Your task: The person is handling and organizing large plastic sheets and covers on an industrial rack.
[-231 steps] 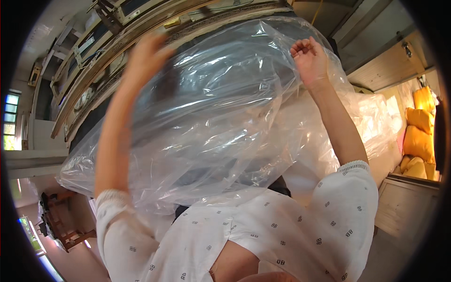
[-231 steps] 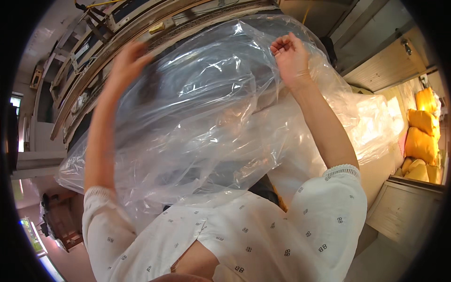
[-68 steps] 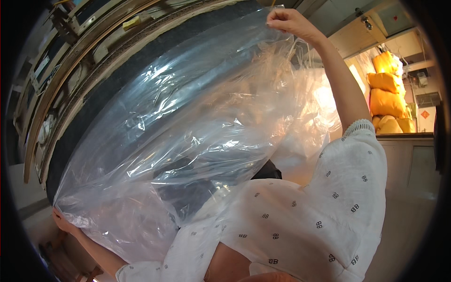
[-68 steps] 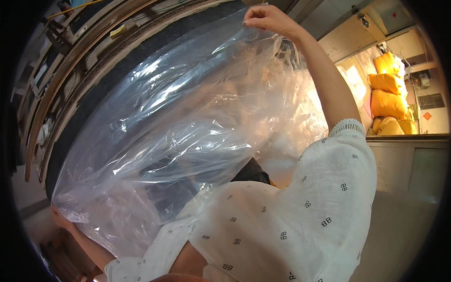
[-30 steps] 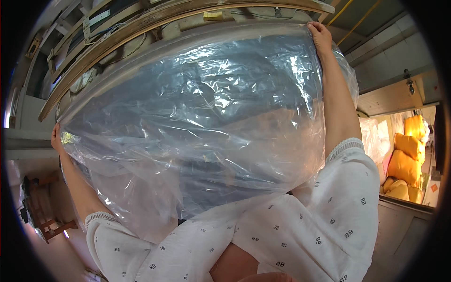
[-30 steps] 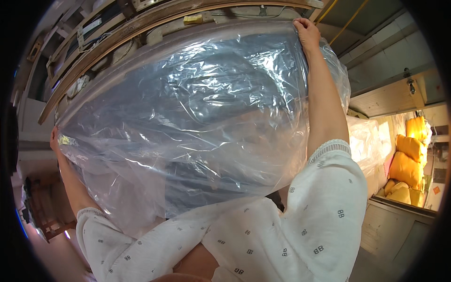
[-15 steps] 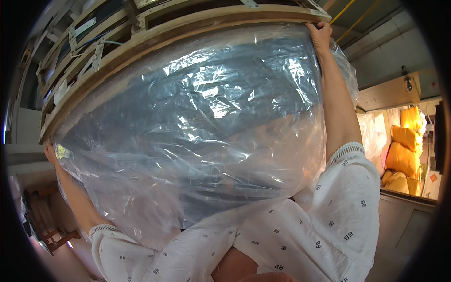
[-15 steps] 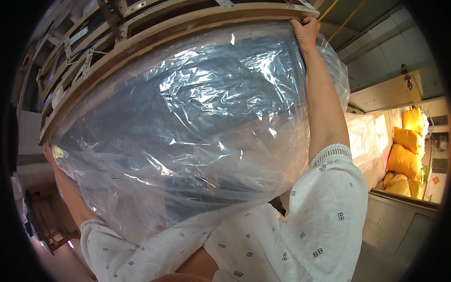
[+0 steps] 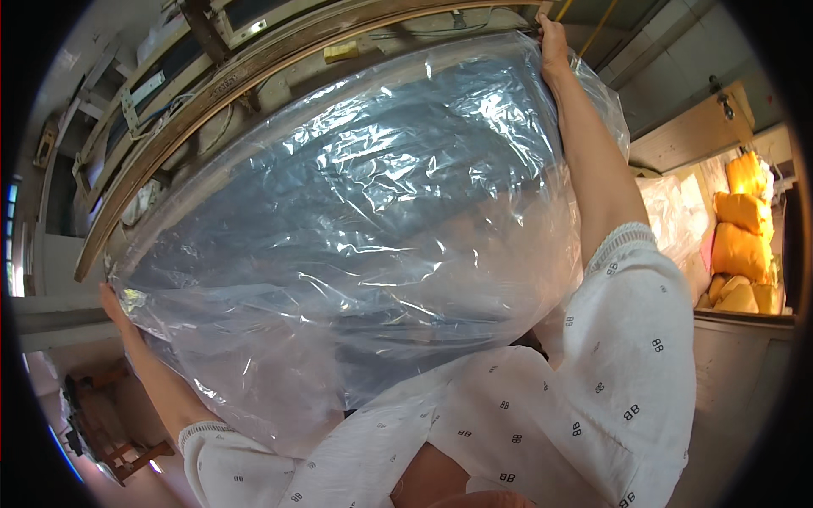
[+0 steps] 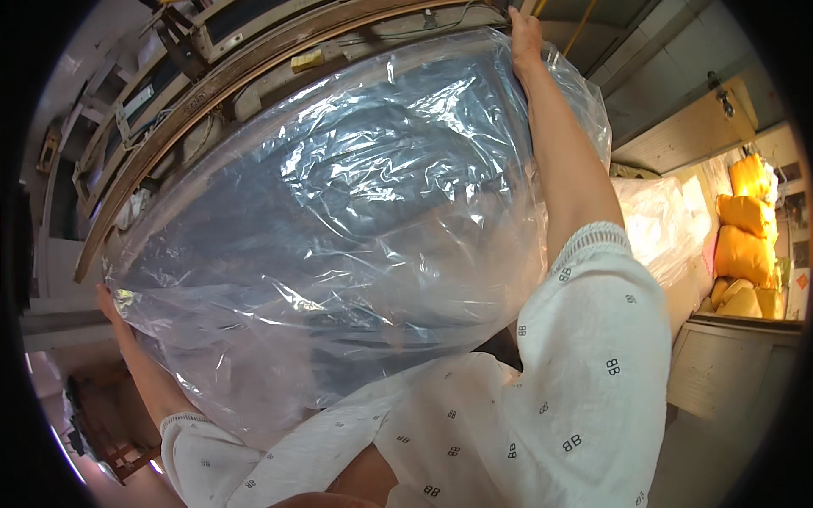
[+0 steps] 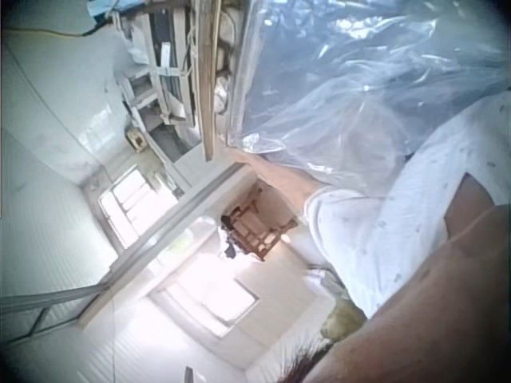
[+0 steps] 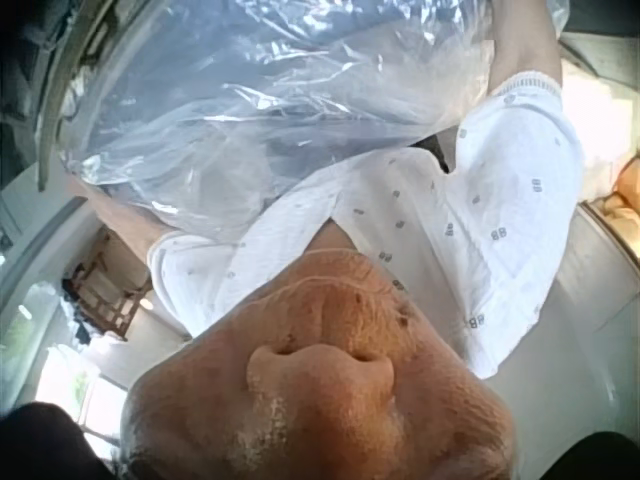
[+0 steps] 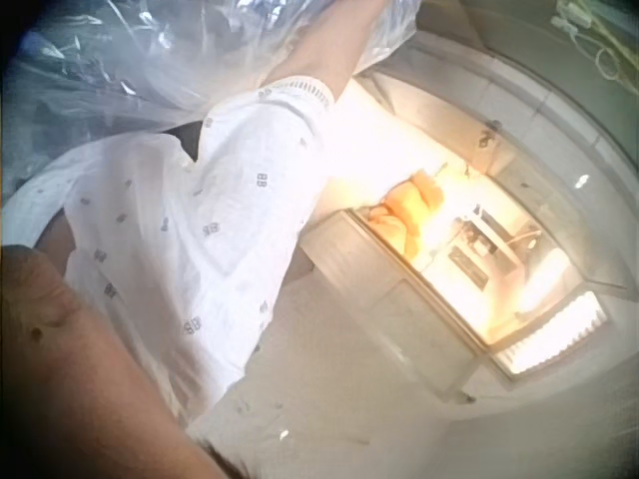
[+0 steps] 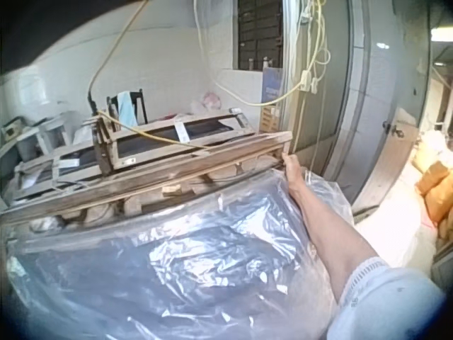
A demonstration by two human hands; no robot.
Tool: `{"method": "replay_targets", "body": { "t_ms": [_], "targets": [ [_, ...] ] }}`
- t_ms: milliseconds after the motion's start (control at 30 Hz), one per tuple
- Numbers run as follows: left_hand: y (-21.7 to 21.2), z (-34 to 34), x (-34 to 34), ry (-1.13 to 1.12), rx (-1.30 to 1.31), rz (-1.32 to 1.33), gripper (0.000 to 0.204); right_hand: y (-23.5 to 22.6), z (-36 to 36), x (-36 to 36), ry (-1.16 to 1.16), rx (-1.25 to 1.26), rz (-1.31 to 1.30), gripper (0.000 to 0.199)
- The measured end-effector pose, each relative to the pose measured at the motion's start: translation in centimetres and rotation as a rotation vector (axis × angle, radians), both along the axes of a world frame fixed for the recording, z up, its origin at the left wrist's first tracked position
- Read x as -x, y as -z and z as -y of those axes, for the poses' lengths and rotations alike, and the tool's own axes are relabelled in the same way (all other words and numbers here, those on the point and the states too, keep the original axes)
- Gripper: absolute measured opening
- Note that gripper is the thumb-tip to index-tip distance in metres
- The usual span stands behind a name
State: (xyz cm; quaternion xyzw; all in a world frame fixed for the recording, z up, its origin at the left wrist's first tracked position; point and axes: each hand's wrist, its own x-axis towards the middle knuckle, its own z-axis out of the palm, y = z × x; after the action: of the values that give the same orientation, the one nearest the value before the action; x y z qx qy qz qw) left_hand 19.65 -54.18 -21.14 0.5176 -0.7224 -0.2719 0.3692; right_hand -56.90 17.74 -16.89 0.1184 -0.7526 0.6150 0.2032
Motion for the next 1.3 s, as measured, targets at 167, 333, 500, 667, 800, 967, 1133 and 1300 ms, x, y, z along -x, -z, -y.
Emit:
{"method": "replay_targets", "body": {
  "t_ms": [167, 333, 500, 667, 800, 967, 1133, 1300],
  "targets": [
    [-9.8, -3.5, -6.6, 0.064, 0.167, 0.157, 0.04, -2.6, -5.3, -3.6, -0.439, 1.125, 0.501, 0.029],
    [-15.8, -5.2, -15.1, -0.173, 0.127, 0.467, 0.033, -2.6, -8.4, -14.5, -0.531, 1.08, 0.679, 0.027],
    [-15.8, -11.1, 0.4, 0.032, 0.691, 0.95, 0.032, -2.0, -7.9, -17.5, -0.76, 1.071, 0.654, 0.025],
    [-16.2, -43.8, 34.1, 0.913, -0.127, 0.302, 0.048, -1.5, -8.2, -17.3, -0.661, 0.932, 0.568, 0.025],
    [-11.5, -53.9, 42.8, 1.105, -0.001, 0.281, 0.035, -1.5, -4.7, -17.3, -0.452, 0.522, 0.419, 0.03],
    [-9.5, -55.8, 35.8, 1.063, -0.532, -0.115, 0.028, -0.9, -6.6, -13.7, -0.137, -0.976, -0.389, 0.04],
    [-9.6, -44.7, 17.8, 0.577, -0.375, 0.191, 0.027, -0.2, -5.8, -22.3, -0.262, -1.213, -0.605, 0.049],
    [-8.7, -32.9, 0.1, 0.305, -0.202, 0.44, 0.03, -2.4, -2.5, -35.2, -0.703, -1.038, -0.65, 0.049]
  ]
}}
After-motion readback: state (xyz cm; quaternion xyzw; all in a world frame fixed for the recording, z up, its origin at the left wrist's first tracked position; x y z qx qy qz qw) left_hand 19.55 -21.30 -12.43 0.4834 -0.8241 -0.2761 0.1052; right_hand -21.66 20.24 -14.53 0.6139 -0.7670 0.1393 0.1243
